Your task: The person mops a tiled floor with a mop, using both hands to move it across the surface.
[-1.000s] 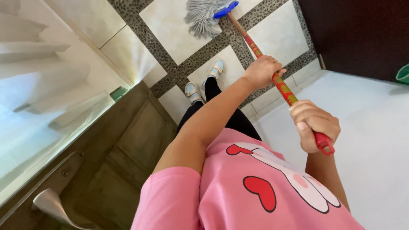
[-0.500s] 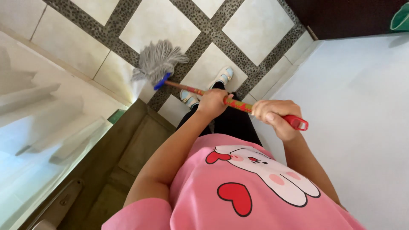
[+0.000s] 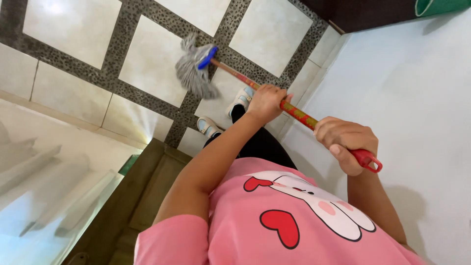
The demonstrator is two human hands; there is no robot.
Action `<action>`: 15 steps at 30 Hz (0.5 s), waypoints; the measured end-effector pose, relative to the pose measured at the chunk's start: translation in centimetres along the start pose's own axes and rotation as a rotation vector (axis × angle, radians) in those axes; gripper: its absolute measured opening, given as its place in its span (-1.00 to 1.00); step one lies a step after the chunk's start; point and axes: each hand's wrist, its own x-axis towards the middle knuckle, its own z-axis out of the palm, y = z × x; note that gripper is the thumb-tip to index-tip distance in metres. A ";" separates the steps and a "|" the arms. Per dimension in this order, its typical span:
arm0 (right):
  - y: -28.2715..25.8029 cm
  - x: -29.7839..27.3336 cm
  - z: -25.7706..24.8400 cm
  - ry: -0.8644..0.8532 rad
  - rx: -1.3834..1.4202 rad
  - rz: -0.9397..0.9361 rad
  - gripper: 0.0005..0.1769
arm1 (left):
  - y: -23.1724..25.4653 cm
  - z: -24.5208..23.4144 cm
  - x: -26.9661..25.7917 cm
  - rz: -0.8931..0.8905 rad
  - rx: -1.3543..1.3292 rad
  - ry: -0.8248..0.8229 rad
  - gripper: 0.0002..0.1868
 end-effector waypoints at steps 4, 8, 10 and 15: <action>1.0 0.6 -1.6 0.035 -0.140 -0.019 -0.64 | -1.6 3.2 5.0 0.079 -0.038 0.010 -0.69; 2.0 0.8 -2.6 0.101 -0.220 -0.015 -0.61 | -1.9 4.2 7.8 0.091 -0.006 0.037 -0.70; 1.5 0.8 -3.3 0.156 -0.213 0.000 -0.60 | -0.9 3.7 8.3 0.071 -0.015 0.032 -0.70; -0.4 0.6 -5.1 0.252 -0.088 0.040 -0.59 | 2.0 1.9 7.5 -0.010 -0.071 -0.191 -0.63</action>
